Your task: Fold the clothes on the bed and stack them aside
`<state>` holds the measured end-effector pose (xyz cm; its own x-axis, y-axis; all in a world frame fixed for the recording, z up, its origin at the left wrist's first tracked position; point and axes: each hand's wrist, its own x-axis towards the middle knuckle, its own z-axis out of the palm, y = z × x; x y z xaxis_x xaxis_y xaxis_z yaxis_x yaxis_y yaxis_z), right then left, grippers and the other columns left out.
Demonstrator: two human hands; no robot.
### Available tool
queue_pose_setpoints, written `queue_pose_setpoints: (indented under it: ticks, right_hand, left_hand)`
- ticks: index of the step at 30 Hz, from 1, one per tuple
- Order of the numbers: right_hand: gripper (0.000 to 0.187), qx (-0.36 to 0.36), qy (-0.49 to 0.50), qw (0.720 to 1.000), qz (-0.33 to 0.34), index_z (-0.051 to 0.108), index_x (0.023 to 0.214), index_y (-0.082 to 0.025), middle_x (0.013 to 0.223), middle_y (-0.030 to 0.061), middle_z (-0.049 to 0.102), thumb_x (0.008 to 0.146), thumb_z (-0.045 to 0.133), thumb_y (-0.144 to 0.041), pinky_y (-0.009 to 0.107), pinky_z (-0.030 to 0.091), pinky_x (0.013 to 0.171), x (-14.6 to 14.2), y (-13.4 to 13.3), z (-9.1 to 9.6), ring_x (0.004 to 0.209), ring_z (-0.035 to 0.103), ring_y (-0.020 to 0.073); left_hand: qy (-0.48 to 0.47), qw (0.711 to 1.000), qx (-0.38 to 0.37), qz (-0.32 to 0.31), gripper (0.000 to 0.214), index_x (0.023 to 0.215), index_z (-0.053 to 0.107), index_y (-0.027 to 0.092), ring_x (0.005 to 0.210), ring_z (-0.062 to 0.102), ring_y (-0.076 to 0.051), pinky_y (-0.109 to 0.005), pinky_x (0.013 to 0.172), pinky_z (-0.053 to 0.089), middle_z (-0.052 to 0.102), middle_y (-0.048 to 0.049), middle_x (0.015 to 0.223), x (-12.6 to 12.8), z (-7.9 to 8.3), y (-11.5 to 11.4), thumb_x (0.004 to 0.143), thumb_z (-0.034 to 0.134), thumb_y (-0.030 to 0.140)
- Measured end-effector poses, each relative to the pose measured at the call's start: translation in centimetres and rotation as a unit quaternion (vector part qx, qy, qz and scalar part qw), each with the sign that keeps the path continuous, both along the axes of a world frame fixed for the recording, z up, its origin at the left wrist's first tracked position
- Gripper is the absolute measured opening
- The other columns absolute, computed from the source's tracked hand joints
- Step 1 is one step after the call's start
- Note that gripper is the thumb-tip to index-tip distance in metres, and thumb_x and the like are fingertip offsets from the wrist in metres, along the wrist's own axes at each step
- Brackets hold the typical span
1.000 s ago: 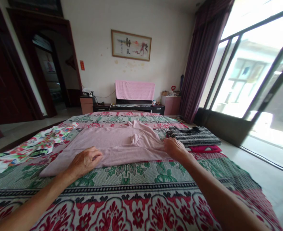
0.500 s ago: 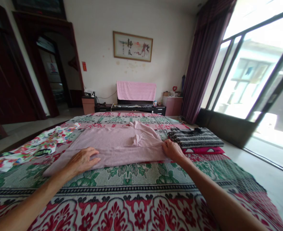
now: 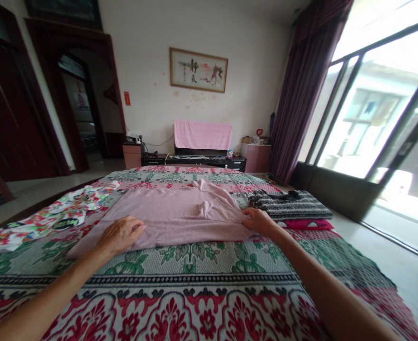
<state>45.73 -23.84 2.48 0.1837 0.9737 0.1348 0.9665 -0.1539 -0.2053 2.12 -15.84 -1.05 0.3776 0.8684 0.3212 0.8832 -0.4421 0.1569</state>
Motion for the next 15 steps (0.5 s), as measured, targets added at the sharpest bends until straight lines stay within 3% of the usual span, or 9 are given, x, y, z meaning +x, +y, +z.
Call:
queue_pose_setpoints:
  ticks: [5, 9, 12, 15]
  right_hand:
    - [0.023, -0.098, -0.067, 0.992, 0.045, 0.072, 0.086, -0.015, 0.086, 0.0091, 0.073, 0.073, 0.054, -0.02, 0.023, 0.039, 0.065, -0.1, -1.2, 1.0, 0.08, 0.065, 0.0198]
    - [0.024, -0.058, -0.105, 0.992, 0.036, 0.072, 0.083, -0.015, 0.085, 0.0107, 0.072, 0.081, 0.051, -0.027, 0.024, 0.041, 0.067, -0.8, -1.2, 1.8, 0.082, 0.065, 0.0202]
    - [0.031, -0.012, -0.121, 0.993, -0.001, 0.072, 0.087, -0.01, 0.091, 0.0169, 0.071, 0.087, 0.042, -0.02, 0.026, 0.042, 0.072, -1.5, 0.7, 2.4, 0.089, 0.065, 0.0228]
    - [0.03, -0.022, -0.091, 0.994, -0.049, 0.072, 0.094, -0.007, 0.102, 0.0206, 0.069, 0.084, 0.044, -0.013, 0.026, 0.044, 0.074, -1.9, 3.8, 2.6, 0.099, 0.064, 0.0252]
  left_hand:
    - [0.029, 0.999, 0.007, 0.039, 0.038, 0.086, 0.071, 0.021, 0.079, 0.063, -0.02, -0.028, 0.071, 0.042, 0.068, -0.0075, 0.091, -0.6, 0.1, 0.1, 0.084, 0.037, 0.039]
    - [0.034, 0.998, 0.01, 0.058, 0.036, 0.086, 0.071, 0.022, 0.079, 0.062, -0.018, -0.027, 0.071, 0.041, 0.067, -0.0063, 0.09, -0.5, -0.3, 0.0, 0.085, 0.039, 0.037]
    - [0.018, 0.998, 0.03, 0.06, 0.036, 0.087, 0.069, 0.021, 0.085, 0.061, -0.019, -0.027, 0.075, 0.042, 0.066, -0.0067, 0.092, -0.2, -1.0, -0.1, 0.087, 0.038, 0.038]
    - [0.004, 0.997, 0.048, 0.059, 0.035, 0.088, 0.068, 0.021, 0.088, 0.06, -0.019, -0.027, 0.078, 0.042, 0.066, -0.0067, 0.094, -0.1, -1.5, -0.2, 0.088, 0.037, 0.039]
